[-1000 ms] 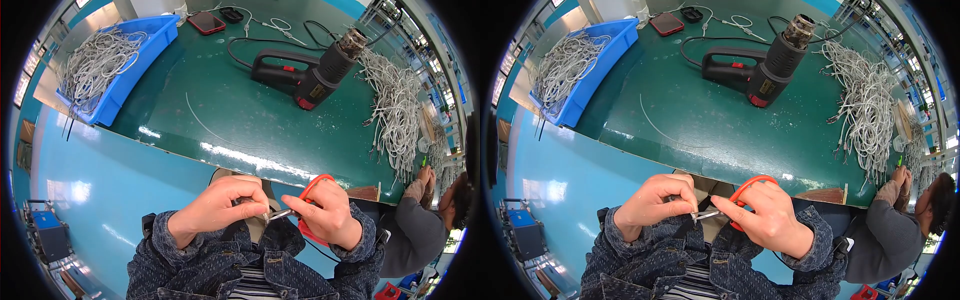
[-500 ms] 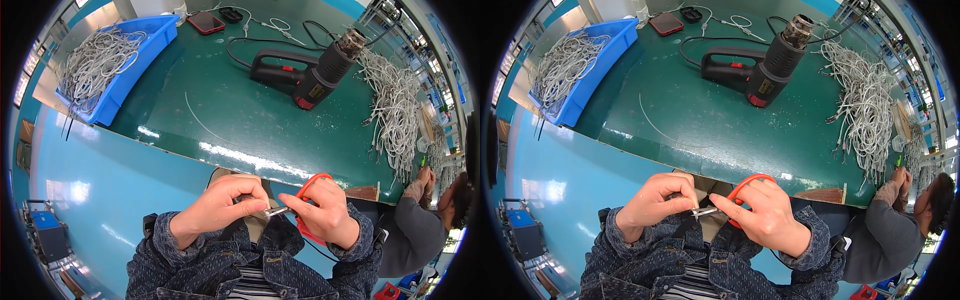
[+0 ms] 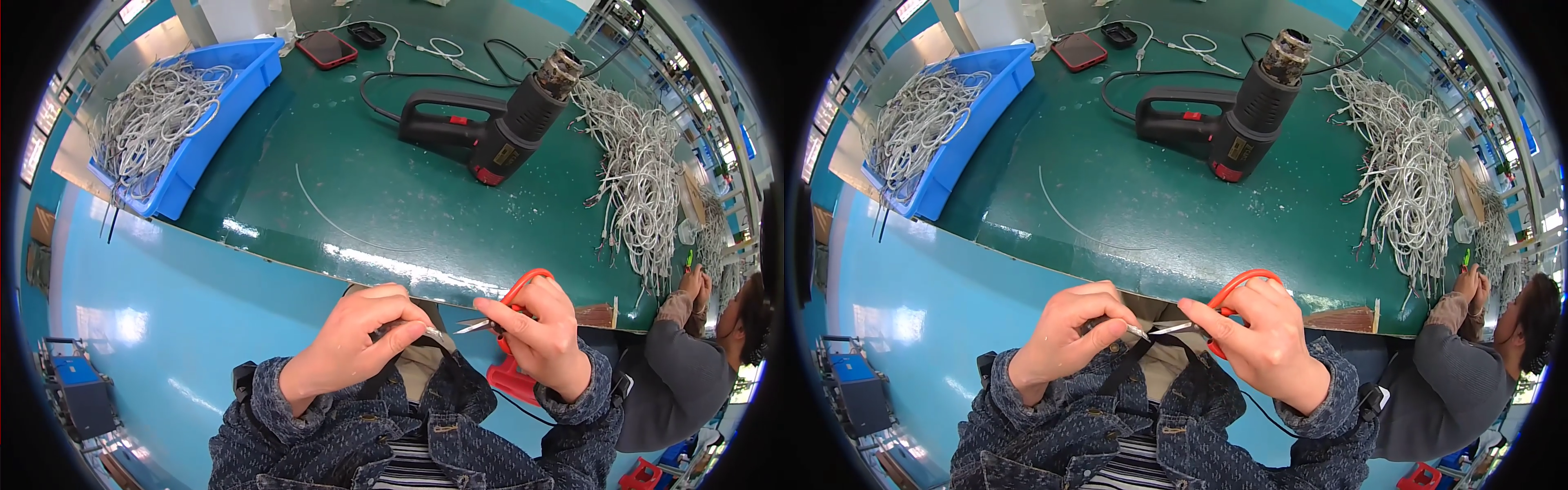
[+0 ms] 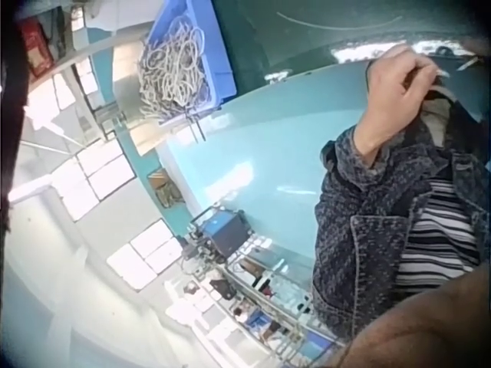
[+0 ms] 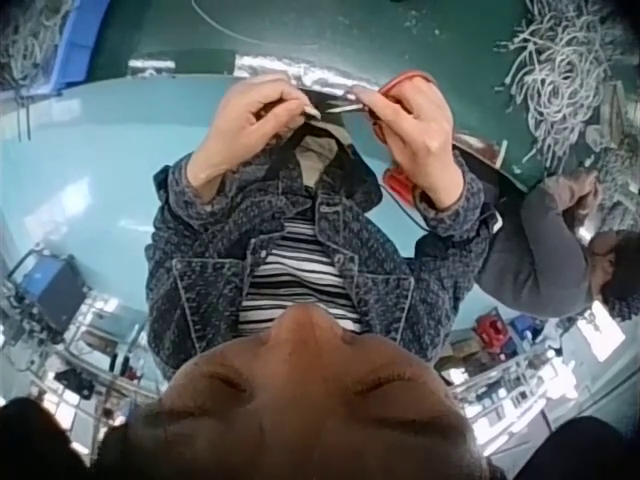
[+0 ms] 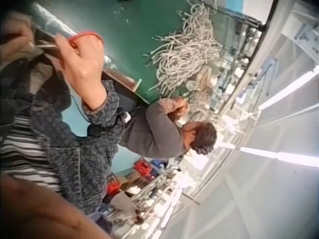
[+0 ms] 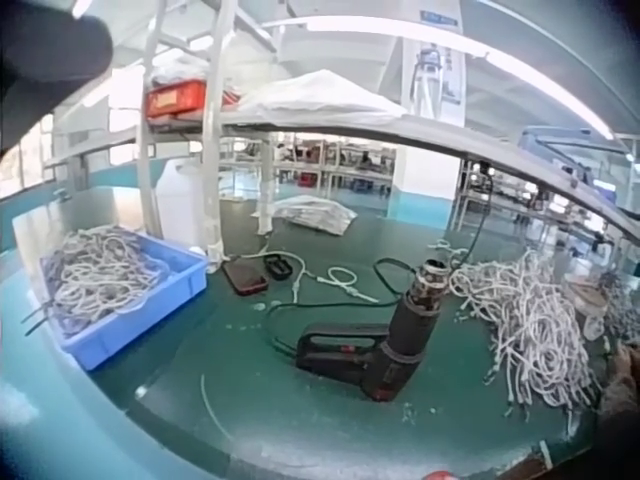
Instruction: Assemble electrical cables by placing heat-shrink sleeves onto wires and using a heat gun to secure them.
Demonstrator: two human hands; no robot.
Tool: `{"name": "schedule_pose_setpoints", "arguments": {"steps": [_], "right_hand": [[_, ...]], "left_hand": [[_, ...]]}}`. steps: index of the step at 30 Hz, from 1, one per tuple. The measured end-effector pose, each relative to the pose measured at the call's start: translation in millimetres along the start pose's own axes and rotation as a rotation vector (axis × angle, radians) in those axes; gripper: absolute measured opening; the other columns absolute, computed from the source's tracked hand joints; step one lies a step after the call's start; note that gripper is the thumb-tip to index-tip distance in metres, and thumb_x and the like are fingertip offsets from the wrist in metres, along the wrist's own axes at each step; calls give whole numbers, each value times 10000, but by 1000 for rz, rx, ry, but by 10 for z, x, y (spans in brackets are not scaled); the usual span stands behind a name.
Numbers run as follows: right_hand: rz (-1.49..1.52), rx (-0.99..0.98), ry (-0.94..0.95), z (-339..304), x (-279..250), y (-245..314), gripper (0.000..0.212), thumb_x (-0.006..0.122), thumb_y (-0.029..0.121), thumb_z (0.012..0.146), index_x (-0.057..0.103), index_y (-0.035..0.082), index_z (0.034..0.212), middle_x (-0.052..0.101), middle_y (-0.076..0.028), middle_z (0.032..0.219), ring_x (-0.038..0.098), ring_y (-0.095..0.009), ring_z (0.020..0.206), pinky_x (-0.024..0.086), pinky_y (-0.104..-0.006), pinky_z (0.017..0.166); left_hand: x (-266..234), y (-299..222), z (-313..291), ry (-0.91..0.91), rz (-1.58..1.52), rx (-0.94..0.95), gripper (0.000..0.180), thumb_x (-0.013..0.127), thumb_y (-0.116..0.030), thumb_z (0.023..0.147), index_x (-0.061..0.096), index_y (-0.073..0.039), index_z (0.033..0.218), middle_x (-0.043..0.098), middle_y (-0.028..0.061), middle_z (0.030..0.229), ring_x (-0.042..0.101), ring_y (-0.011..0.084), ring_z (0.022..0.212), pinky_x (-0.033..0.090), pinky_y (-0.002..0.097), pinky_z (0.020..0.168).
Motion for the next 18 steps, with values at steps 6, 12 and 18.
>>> {"name": "schedule_pose_setpoints", "arguments": {"steps": [6, 12, 18], "right_hand": [[30, -39, 50, 9, 57, 34, 421, 642, 19, 591, 670, 113, 1000, 478, -19, 672, 444, -192, 601, 350, -323, 566], [21, -50, 93, 18, 92, 50, 421, 655, 53, 597, 674, 139, 1009, 492, -8, 683, 445, -187, 610, 350, -325, 587], [0, -56, 112, 16, 82, 53, 399, 653, 72, 614, 682, 157, 1003, 491, 0, 677, 444, -182, 615, 347, -320, 590]], "left_hand": [[19, -25, 13, 44, -13, 18, 51, 605, -57, 815, 631, -14, 809, 531, 37, 681, 487, 154, 629, 372, 272, 552], [39, -46, 13, 92, -72, 25, 75, 620, -96, 812, 614, -23, 800, 501, 45, 679, 467, 187, 660, 360, 305, 575], [47, -23, 12, 133, -46, 25, 36, 624, -37, 774, 642, -16, 798, 527, 43, 686, 475, 173, 678, 366, 290, 593]]}}
Point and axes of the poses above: each hand's wrist, its own z-axis towards the middle knuckle, its own x-axis out of the palm, y = z × x, the point moved 7 cm from there along z, towards the middle knuckle
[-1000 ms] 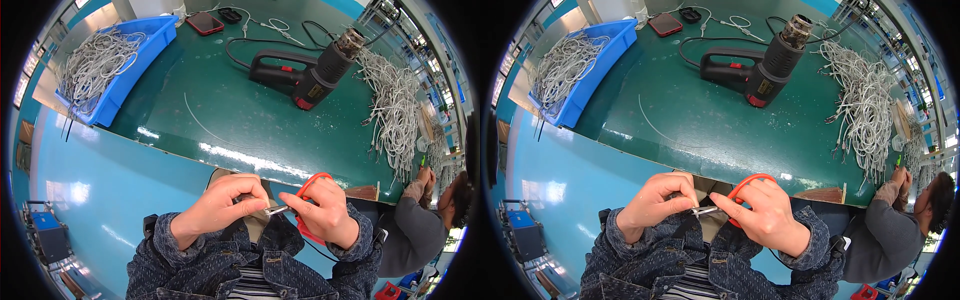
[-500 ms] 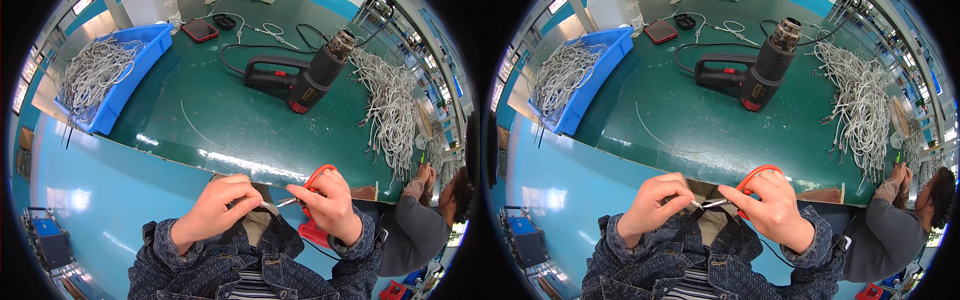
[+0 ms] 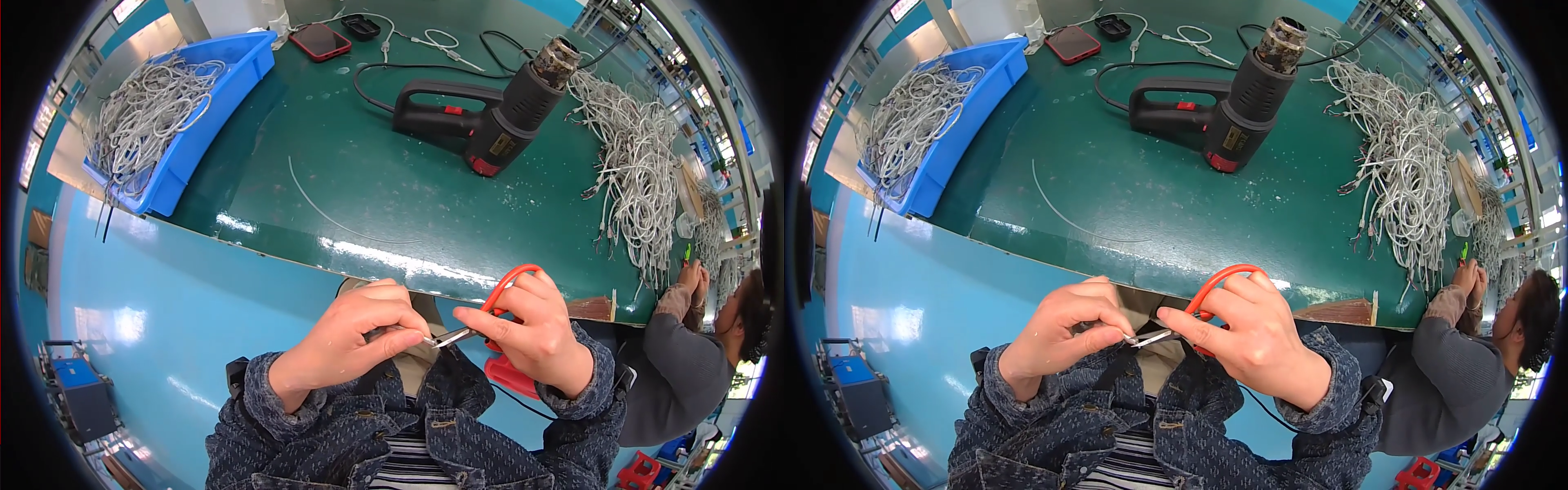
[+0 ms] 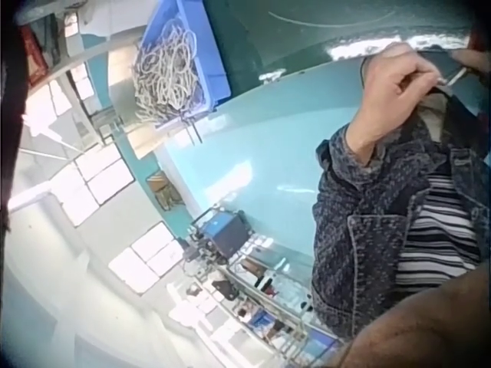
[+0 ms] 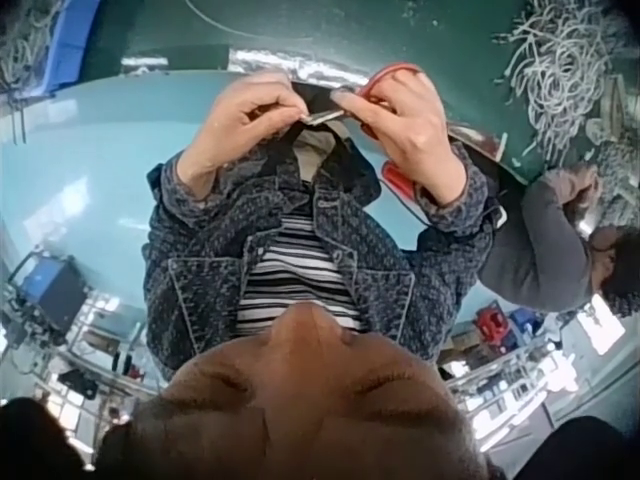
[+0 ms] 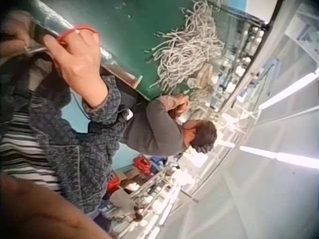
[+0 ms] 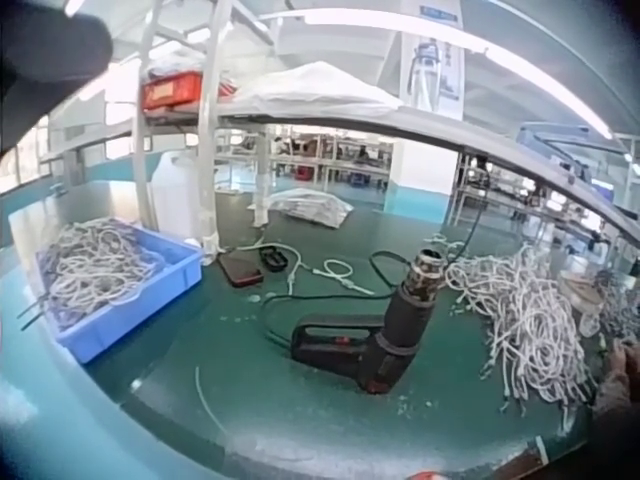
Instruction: Assemble electrical cables by placing heat-shrink sleeves onto wires and using a heat gun to secure them.
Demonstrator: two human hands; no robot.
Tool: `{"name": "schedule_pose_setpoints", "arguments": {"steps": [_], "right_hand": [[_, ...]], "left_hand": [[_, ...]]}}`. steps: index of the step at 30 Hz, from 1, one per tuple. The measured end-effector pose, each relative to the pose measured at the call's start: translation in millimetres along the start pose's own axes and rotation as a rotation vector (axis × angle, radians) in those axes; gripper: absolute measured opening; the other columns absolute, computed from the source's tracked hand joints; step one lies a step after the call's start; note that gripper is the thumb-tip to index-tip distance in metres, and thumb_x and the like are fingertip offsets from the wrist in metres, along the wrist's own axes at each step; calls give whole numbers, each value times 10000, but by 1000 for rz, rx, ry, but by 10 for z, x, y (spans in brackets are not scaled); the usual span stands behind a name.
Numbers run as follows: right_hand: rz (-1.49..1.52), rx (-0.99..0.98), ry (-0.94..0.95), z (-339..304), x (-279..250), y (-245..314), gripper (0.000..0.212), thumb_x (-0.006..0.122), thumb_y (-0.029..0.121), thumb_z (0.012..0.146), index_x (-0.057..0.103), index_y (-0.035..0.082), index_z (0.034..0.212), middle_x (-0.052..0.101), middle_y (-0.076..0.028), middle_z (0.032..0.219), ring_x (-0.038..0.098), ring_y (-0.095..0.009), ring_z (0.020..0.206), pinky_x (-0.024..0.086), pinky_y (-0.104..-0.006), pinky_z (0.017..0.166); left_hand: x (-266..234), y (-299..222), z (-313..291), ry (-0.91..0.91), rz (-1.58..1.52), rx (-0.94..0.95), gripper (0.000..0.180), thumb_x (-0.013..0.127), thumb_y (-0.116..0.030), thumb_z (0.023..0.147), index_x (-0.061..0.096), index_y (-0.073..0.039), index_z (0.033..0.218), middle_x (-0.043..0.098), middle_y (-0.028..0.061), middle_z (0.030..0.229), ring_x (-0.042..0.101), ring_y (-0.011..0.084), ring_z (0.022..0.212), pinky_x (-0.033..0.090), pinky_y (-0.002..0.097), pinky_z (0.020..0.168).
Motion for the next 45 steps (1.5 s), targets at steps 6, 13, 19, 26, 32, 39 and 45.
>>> {"name": "schedule_pose_setpoints", "arguments": {"steps": [6, 13, 19, 26, 32, 39, 45], "right_hand": [[-24, -6, 27, 25, -17, 24, 378, 643, 80, 629, 688, 169, 993, 483, 5, 668, 439, -178, 612, 344, -315, 588], [-71, -35, 70, 33, 0, 45, 397, 643, 95, 631, 679, 182, 1017, 483, 10, 676, 435, -175, 618, 343, -314, 589], [-62, -49, 97, 43, 24, 62, 421, 644, 101, 618, 671, 175, 1032, 496, 11, 688, 458, -172, 641, 349, -312, 594], [-33, -107, 53, -37, 104, 62, 448, 643, 93, 582, 668, 132, 1028, 518, 4, 682, 487, -169, 618, 354, -302, 545], [7, -129, -20, -83, 116, 56, 468, 601, 90, 599, 651, 95, 1064, 470, 3, 672, 466, -160, 598, 375, -284, 537], [98, -77, -60, -100, 166, 4, 481, 622, 61, 603, 641, 81, 1083, 482, -10, 667, 478, -169, 597, 388, -293, 536], [324, 3, -28, -66, 192, -6, 453, 640, 23, 628, 641, 79, 1078, 488, -23, 668, 487, -184, 596, 398, -297, 545]], "left_hand": [[2, -23, -16, -4, -17, 42, 73, 621, -106, 811, 628, -33, 811, 478, 40, 669, 445, 185, 653, 350, 300, 580], [2, -22, -31, 10, -14, 54, 78, 620, -112, 814, 630, -35, 815, 480, 42, 679, 448, 186, 664, 354, 297, 587], [35, -6, -37, 71, -10, 81, 81, 614, -112, 824, 628, -32, 827, 480, 44, 695, 455, 185, 674, 358, 293, 601], [63, 74, -33, 99, -185, -2, 71, 618, -86, 810, 643, -21, 825, 520, 45, 699, 475, 175, 682, 369, 288, 619], [77, 85, -17, 122, -276, -34, 68, 629, -62, 794, 654, -10, 830, 535, 30, 703, 474, 138, 682, 362, 266, 601], [13, 83, -35, 37, -364, -155, 63, 643, -21, 773, 669, -25, 830, 514, -3, 695, 447, 89, 662, 331, 235, 563], [1, 68, -27, 14, -322, -102, 52, 660, -19, 758, 673, -30, 807, 534, 9, 701, 460, 102, 659, 336, 238, 560]]}}
Point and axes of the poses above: each hand's wrist, its own z-axis towards the middle knuckle, its own x-axis out of the palm, y = z × x, the point moved 7 cm from there along z, towards the middle knuckle
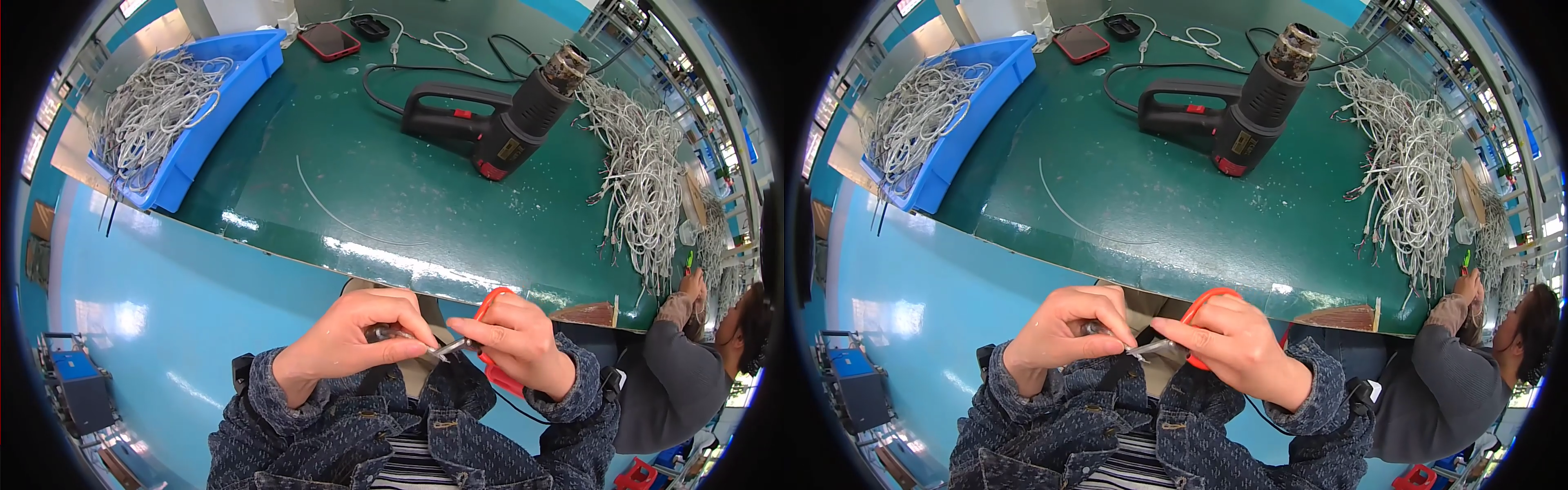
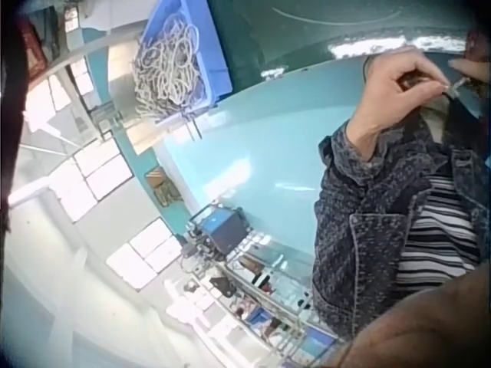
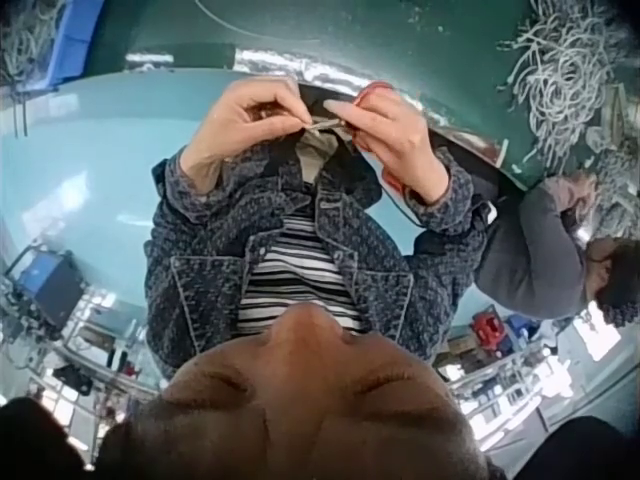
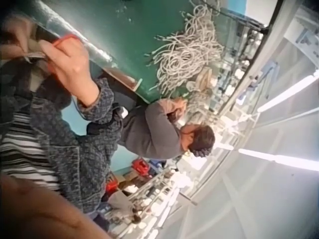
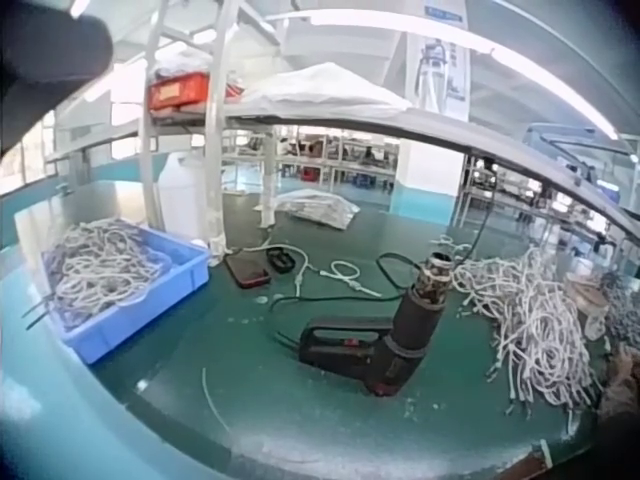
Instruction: Assemble electrical cables by placing heat-shrink sleeves onto wires and using a heat gun to secure them.
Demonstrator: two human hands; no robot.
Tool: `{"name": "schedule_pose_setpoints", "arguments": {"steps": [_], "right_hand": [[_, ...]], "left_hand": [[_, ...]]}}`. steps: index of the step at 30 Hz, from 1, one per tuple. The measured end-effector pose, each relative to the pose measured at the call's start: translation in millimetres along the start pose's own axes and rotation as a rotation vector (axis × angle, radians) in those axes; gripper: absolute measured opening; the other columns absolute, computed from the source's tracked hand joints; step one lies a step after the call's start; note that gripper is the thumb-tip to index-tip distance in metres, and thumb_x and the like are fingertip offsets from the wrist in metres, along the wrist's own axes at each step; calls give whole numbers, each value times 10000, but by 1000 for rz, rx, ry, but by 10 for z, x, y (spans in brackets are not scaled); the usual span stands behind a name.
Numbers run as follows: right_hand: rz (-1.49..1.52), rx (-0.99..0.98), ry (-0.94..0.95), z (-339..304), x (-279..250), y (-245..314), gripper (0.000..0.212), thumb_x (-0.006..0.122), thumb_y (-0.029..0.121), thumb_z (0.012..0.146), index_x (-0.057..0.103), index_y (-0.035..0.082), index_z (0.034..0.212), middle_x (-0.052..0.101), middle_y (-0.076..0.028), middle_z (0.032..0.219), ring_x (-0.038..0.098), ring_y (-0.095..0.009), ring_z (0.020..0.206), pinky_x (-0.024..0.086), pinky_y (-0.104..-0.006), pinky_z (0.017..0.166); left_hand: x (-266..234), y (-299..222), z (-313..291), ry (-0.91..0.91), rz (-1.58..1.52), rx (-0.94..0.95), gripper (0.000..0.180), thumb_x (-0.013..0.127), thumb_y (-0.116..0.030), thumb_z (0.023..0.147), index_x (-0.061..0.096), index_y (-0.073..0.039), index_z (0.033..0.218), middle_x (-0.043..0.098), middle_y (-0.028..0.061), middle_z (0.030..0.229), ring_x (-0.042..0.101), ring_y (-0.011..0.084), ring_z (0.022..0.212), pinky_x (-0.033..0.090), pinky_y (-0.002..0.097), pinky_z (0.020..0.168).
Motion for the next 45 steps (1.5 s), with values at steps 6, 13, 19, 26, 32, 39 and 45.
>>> {"name": "schedule_pose_setpoints", "arguments": {"steps": [6, 13, 19, 26, 32, 39, 45], "right_hand": [[207, 297, -97, -5, -199, -119, 423, 685, -18, 600, 670, 98, 1006, 487, -29, 659, 460, -183, 579, 344, -294, 519], [-182, 40, 46, 115, -119, 75, 431, 695, 0, 593, 673, 122, 1005, 475, -16, 689, 450, -185, 610, 343, -305, 570], [-157, 72, 18, 85, -106, 34, 412, 716, 24, 610, 642, 92, 1009, 506, -26, 711, 494, -196, 673, 381, -317, 590], [92, 148, -193, 127, 45, 92, 416, 745, 9, 655, 535, 64, 1010, 596, -83, 800, 575, -228, 760, 461, -335, 671], [87, 25, -389, 110, 126, 165, 459, 735, -58, 669, 458, 47, 1020, 604, -142, 805, 592, -226, 689, 483, -340, 643], [643, 521, -305, 56, 209, -110, 458, 663, -89, 727, 423, 50, 1091, 587, -133, 786, 584, -200, 680, 479, -311, 617], [1418, 830, -298, -1, 466, -217, 378, 612, -51, 808, 432, 14, 1134, 588, -94, 838, 592, -134, 712, 488, -242, 619]], "left_hand": [[-52, 49, -28, 9, 56, 86, 74, 668, -43, 766, 671, -47, 840, 559, 8, 735, 472, 102, 655, 346, 230, 552], [-57, 37, -14, -2, 47, 55, 80, 665, -46, 763, 671, -47, 842, 552, 7, 720, 473, 101, 656, 345, 229, 551], [-54, 10, -26, -26, 25, 75, 67, 654, -58, 772, 661, -35, 835, 542, 8, 704, 470, 97, 639, 342, 229, 545], [-85, 97, -82, -342, 1, 14, 75, 624, -47, 812, 618, 17, 773, 551, 25, 702, 461, 72, 634, 332, 209, 538], [-76, 40, -100, -363, 79, 18, 110, 612, -56, 825, 602, 21, 747, 534, 15, 683, 445, 70, 606, 326, 215, 526], [-95, 5, -108, -307, 138, 29, 137, 602, -73, 837, 604, 29, 744, 514, 3, 664, 426, 68, 593, 319, 216, 521], [1, 165, -55, -206, -238, -107, 173, 588, -98, 855, 602, 36, 747, 510, 1, 682, 415, 59, 588, 301, 203, 507]]}}
Point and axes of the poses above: each hand's wrist, its own z-axis towards the middle knuckle, its own x-axis out of the palm, y = z × x, the point moved 7 cm from there along z, towards the middle knuckle
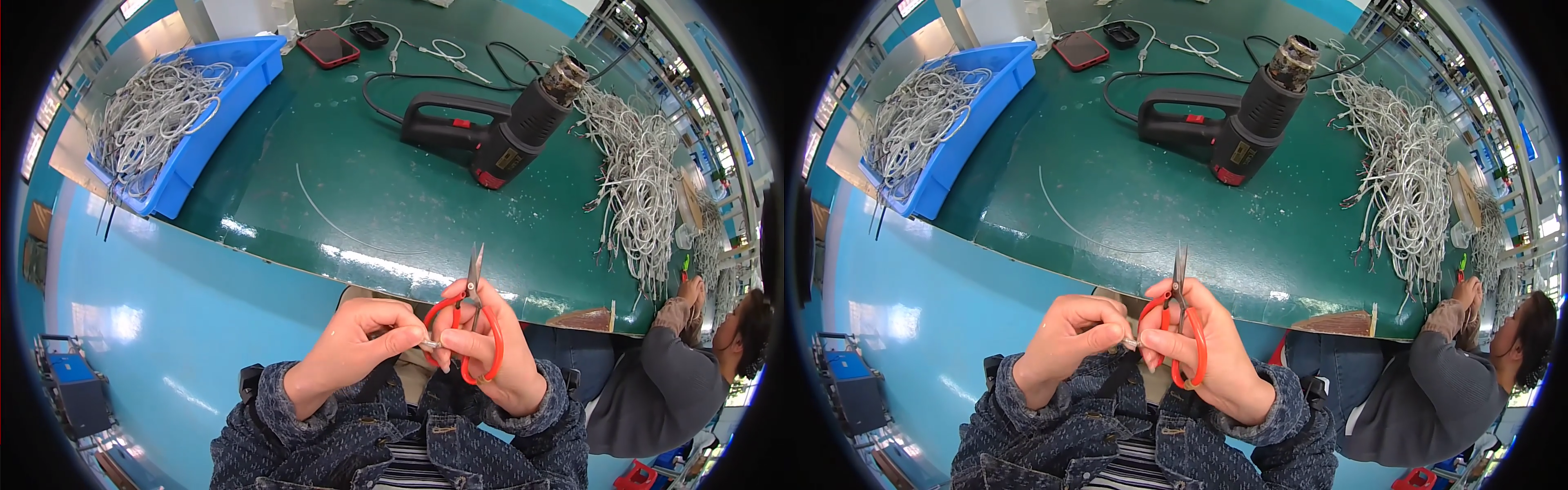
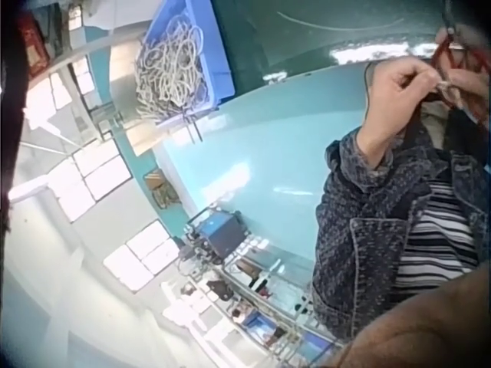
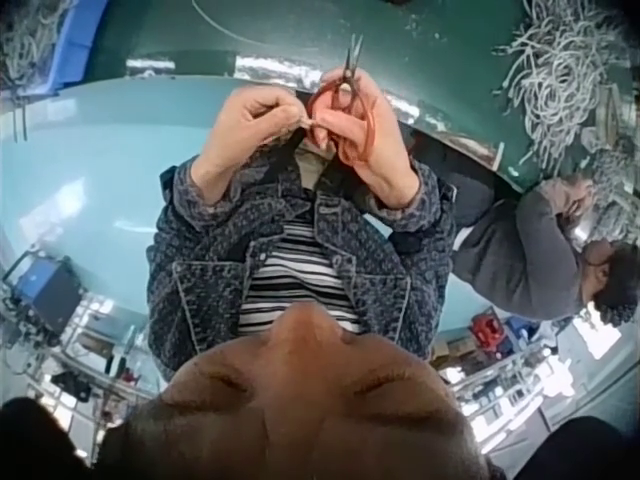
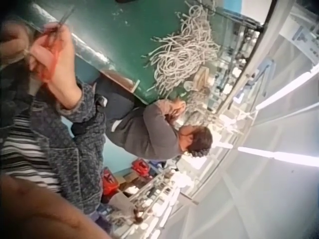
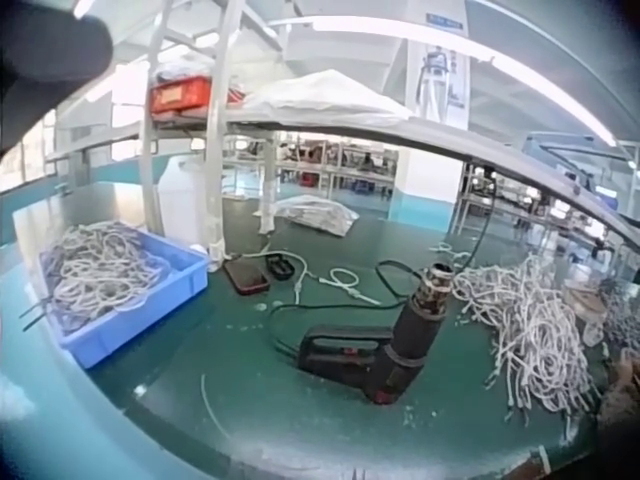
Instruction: Assemble electrical cables by placing heat-shrink sleeves onto wires and using a heat gun to secure them.
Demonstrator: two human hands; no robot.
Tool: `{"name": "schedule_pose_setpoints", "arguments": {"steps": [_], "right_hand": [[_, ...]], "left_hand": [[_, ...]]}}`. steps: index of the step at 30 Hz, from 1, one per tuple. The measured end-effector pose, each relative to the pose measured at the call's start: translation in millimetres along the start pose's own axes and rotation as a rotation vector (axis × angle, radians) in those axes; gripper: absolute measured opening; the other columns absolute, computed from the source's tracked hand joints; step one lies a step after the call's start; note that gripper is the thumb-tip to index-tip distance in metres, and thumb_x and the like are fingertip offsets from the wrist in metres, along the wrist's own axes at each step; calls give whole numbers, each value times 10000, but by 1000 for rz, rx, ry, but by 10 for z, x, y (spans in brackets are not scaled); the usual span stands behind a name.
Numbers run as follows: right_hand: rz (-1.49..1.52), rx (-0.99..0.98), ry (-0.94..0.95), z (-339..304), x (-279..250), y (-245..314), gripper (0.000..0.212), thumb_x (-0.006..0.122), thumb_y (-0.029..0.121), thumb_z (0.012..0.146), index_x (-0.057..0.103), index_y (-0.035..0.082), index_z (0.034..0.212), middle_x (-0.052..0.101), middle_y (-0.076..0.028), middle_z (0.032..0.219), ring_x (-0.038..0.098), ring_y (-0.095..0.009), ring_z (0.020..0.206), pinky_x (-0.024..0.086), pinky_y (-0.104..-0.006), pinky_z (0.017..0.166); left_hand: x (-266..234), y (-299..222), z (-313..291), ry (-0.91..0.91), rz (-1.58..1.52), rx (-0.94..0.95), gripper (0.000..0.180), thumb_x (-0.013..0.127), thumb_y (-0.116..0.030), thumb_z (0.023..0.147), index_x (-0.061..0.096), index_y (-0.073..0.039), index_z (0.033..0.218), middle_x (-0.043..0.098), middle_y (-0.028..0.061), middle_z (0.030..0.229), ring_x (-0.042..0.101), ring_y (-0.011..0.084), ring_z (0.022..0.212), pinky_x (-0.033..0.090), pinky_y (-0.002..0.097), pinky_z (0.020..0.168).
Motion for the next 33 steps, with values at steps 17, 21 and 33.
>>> {"name": "schedule_pose_setpoints", "arguments": {"steps": [17, 21, 33], "right_hand": [[-1197, -1027, 58, -352, 257, 278, 445, 663, -73, 704, 476, 47, 1089, 612, -142, 896, 598, -231, 723, 486, -326, 642], [-1199, -1059, 95, -390, 266, 257, 509, 675, -109, 663, 490, 62, 1105, 613, -132, 892, 601, -248, 721, 489, -330, 638], [-1084, -991, -1, -357, 136, 207, 498, 682, -102, 647, 542, 66, 1094, 603, -135, 866, 602, -253, 716, 493, -319, 617]], "left_hand": [[37, 204, -34, -21, -192, -199, 149, 568, -102, 881, 570, 18, 791, 492, -7, 710, 357, 24, 533, 244, 180, 454], [54, 234, -66, -33, -280, -239, 157, 564, -111, 888, 572, 16, 796, 500, -3, 717, 359, 30, 535, 254, 181, 459], [33, 189, -10, -68, -101, -104, 143, 581, -105, 873, 600, 19, 805, 551, 2, 732, 417, 46, 583, 305, 187, 505]]}}
Point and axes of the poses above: each hand's wrist, its own z-axis towards the middle knuckle, its own x-axis out of the palm, y = z × x, the point moved 7 cm from there along z, towards the middle knuckle
